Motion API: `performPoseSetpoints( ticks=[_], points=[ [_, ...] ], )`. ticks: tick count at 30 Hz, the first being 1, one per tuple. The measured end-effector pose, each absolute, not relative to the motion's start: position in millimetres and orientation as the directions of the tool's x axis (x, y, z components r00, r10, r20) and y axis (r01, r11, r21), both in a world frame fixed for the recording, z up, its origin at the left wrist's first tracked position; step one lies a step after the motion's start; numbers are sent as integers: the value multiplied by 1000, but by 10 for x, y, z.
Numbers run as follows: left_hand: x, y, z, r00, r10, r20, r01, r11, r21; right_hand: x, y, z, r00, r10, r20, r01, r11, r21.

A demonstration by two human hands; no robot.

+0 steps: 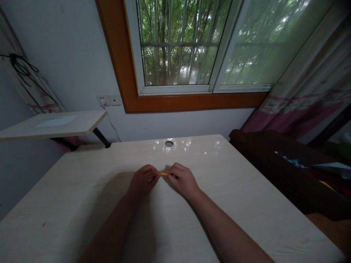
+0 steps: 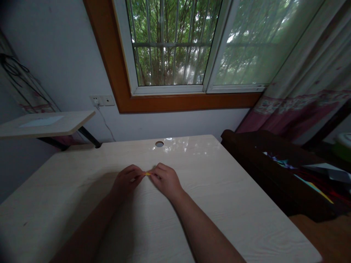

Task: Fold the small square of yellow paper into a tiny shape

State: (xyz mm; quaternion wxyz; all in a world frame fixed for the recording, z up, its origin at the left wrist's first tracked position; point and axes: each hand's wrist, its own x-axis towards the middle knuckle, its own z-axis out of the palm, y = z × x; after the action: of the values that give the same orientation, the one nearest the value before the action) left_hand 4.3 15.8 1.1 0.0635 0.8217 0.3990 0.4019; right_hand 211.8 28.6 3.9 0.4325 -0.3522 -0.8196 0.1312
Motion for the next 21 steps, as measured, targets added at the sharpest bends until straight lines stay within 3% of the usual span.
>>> performPoseSetpoints(
  ticks=[21],
  points=[
    [66, 123, 52, 304, 689, 658, 611, -671, 420, 2107, 219, 151, -406, 664, 628, 423, 746, -515]
  ],
)
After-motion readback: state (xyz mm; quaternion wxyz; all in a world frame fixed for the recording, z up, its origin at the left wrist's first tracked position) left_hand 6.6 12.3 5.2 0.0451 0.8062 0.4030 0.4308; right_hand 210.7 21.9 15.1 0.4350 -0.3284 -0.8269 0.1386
